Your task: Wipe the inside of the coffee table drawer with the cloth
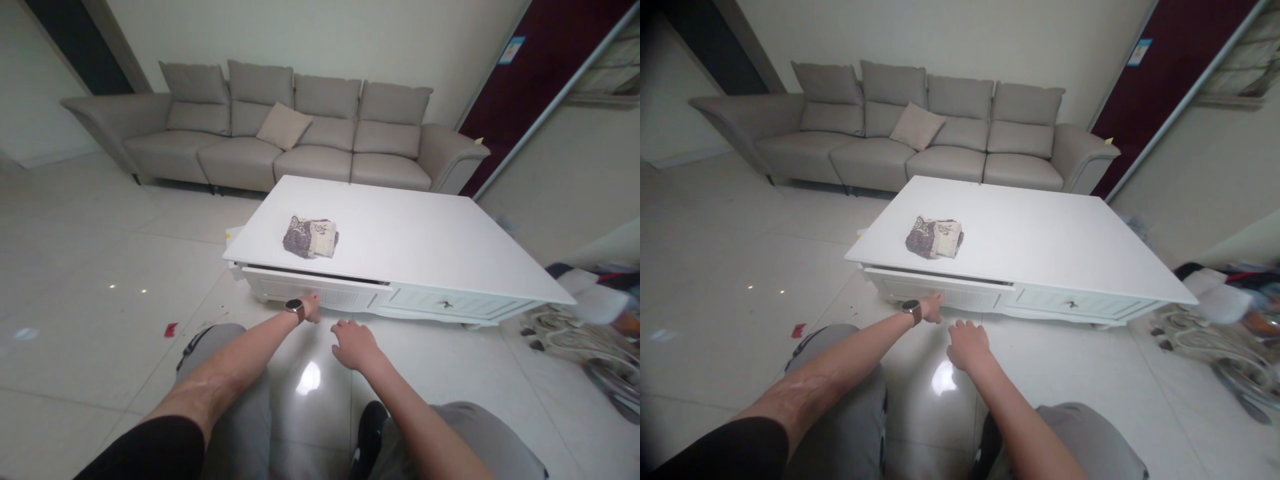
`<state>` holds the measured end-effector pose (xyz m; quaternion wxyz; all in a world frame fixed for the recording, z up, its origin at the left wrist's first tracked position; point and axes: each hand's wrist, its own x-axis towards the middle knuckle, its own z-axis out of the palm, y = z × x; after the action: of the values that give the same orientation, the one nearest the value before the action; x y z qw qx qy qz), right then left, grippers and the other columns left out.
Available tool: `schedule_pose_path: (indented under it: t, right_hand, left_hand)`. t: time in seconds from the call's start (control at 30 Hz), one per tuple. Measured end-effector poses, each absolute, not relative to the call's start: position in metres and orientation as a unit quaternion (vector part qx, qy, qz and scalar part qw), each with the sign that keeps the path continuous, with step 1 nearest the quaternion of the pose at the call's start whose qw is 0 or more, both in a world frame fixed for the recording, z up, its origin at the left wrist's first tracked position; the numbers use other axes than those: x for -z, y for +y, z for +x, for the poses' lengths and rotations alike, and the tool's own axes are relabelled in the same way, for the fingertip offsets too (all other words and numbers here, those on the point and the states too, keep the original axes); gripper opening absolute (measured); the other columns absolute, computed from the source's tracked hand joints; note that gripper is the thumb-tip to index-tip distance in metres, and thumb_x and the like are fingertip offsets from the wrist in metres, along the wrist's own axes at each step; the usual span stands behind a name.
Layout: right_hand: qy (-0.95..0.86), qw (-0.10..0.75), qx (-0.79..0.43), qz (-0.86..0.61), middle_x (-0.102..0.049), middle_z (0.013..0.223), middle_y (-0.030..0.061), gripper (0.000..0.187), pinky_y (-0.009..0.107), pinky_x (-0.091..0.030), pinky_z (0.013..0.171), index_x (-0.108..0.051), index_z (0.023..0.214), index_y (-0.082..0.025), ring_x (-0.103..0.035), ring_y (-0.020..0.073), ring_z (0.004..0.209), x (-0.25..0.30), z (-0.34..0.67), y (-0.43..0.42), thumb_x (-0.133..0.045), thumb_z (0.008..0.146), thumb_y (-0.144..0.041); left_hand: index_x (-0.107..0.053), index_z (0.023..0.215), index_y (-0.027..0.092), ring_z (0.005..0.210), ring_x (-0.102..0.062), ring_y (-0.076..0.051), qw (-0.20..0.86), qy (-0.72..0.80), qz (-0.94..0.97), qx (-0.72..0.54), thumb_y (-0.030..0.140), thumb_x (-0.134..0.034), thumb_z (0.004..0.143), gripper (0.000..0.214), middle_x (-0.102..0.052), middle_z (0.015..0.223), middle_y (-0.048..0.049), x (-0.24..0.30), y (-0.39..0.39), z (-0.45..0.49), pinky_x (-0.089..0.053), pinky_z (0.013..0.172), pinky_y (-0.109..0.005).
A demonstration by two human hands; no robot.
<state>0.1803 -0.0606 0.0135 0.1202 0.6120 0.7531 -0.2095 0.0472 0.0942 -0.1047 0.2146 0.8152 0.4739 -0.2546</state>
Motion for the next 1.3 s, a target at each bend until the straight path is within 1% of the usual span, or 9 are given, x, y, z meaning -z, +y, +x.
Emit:
schedule_pose_path:
  t: [0.13, 0.27, 0.43, 0.6, 0.7, 0.8, 0.93, 1.1, 1.3]
  right_hand:
    - [0.733, 0.083, 0.171, 0.653, -0.058, 0.143, 0.0169, 0.042, 0.046, -0.048, 0.098, -0.062, 0.131, -0.016, -0.053, 0.0321, 0.130, -0.015, 0.193, -0.045, -0.054, 0.092, -0.029]
    - [0.713, 0.064, 0.162, 0.679, -0.040, 0.161, 0.0175, 0.054, 0.048, -0.045, 0.105, -0.052, 0.144, -0.012, -0.041, 0.0314, 0.143, -0.011, 0.202, -0.029, -0.051, 0.092, -0.028]
    - [0.692, 0.087, 0.174, 0.695, -0.023, 0.170, 0.0164, 0.070, 0.049, -0.041, 0.113, -0.034, 0.158, -0.009, -0.025, 0.0284, 0.154, 0.003, 0.209, -0.015, -0.051, 0.093, -0.029]
    - [0.681, 0.113, 0.179, 0.701, -0.019, 0.170, 0.0177, 0.073, 0.049, -0.037, 0.116, -0.029, 0.161, -0.008, -0.020, 0.0276, 0.156, 0.014, 0.210, -0.005, -0.049, 0.094, -0.029]
    - [0.680, 0.124, 0.172, 0.702, -0.018, 0.170, 0.0182, 0.074, 0.049, -0.039, 0.115, -0.026, 0.162, -0.007, -0.019, 0.0273, 0.157, 0.015, 0.208, -0.003, -0.049, 0.094, -0.028]
    - [0.690, 0.124, 0.147, 0.697, -0.028, 0.167, 0.0206, 0.071, 0.046, -0.041, 0.113, -0.029, 0.160, -0.006, -0.025, 0.0277, 0.155, 0.013, 0.206, -0.002, -0.048, 0.094, -0.024]
    - [0.707, 0.119, 0.108, 0.689, -0.047, 0.153, 0.0249, 0.062, 0.039, -0.047, 0.105, -0.042, 0.152, -0.004, -0.044, 0.0289, 0.143, 0.008, 0.202, 0.000, -0.050, 0.093, -0.021]
    - [0.704, 0.139, 0.090, 0.691, -0.069, 0.122, 0.0237, 0.036, 0.038, -0.053, 0.091, -0.066, 0.122, -0.005, -0.066, 0.0299, 0.114, -0.002, 0.193, 0.003, -0.049, 0.094, -0.018]
    - [0.711, 0.166, 0.077, 0.680, -0.075, 0.102, 0.0219, 0.030, 0.034, -0.054, 0.080, -0.077, 0.102, -0.009, -0.073, 0.0290, 0.100, -0.007, 0.187, 0.006, -0.048, 0.095, -0.014]
  left_hand:
    - [-0.040, 0.155, 0.021, 0.134, -0.053, -0.044, 0.210, 0.468, 0.812, 0.278, 0.040, -0.078, 0.072, 0.093, -0.032, 0.165, -0.0197, 0.095, 0.082, 0.047, -0.049, 0.107, -0.054]
    - [-0.047, 0.151, 0.018, 0.130, -0.056, -0.043, 0.206, 0.463, 0.814, 0.284, 0.038, -0.081, 0.070, 0.090, -0.037, 0.162, -0.0211, 0.082, 0.068, 0.050, -0.051, 0.104, -0.053]
    - [-0.069, 0.122, 0.009, 0.117, -0.065, -0.039, 0.197, 0.449, 0.836, 0.246, 0.037, -0.070, 0.084, 0.046, -0.067, 0.129, -0.0244, 0.050, 0.055, 0.052, -0.054, 0.096, -0.046]
    - [-0.071, 0.108, 0.018, 0.106, -0.069, -0.028, 0.160, 0.391, 0.903, 0.082, 0.035, -0.058, 0.093, 0.026, -0.073, 0.111, -0.0121, 0.009, 0.052, 0.042, -0.055, 0.090, -0.038]
    - [-0.068, 0.109, 0.015, 0.113, -0.065, -0.028, 0.105, 0.378, 0.920, -0.002, 0.026, -0.061, 0.091, 0.023, -0.070, 0.116, -0.0129, -0.001, 0.055, 0.033, -0.055, 0.092, -0.037]
    - [-0.068, 0.112, 0.009, 0.117, -0.063, -0.030, 0.096, 0.395, 0.913, 0.031, 0.020, -0.063, 0.089, 0.025, -0.069, 0.119, -0.0169, 0.001, 0.060, 0.029, -0.056, 0.093, -0.040]
    - [-0.071, 0.109, 0.008, 0.109, -0.068, -0.030, 0.092, 0.403, 0.908, 0.063, 0.013, -0.057, 0.091, 0.023, -0.072, 0.111, -0.0168, 0.004, 0.065, 0.031, -0.057, 0.089, -0.042]
    - [-0.075, 0.098, 0.009, 0.101, -0.073, -0.029, 0.085, 0.411, 0.906, 0.062, 0.006, -0.049, 0.094, 0.026, -0.075, 0.100, -0.0178, 0.000, 0.070, 0.036, -0.059, 0.082, -0.038]
    - [-0.077, 0.093, 0.010, 0.097, -0.075, -0.030, 0.098, 0.414, 0.903, 0.061, 0.009, -0.051, 0.094, 0.026, -0.075, 0.095, -0.0192, -0.001, 0.072, 0.037, -0.060, 0.081, -0.038]
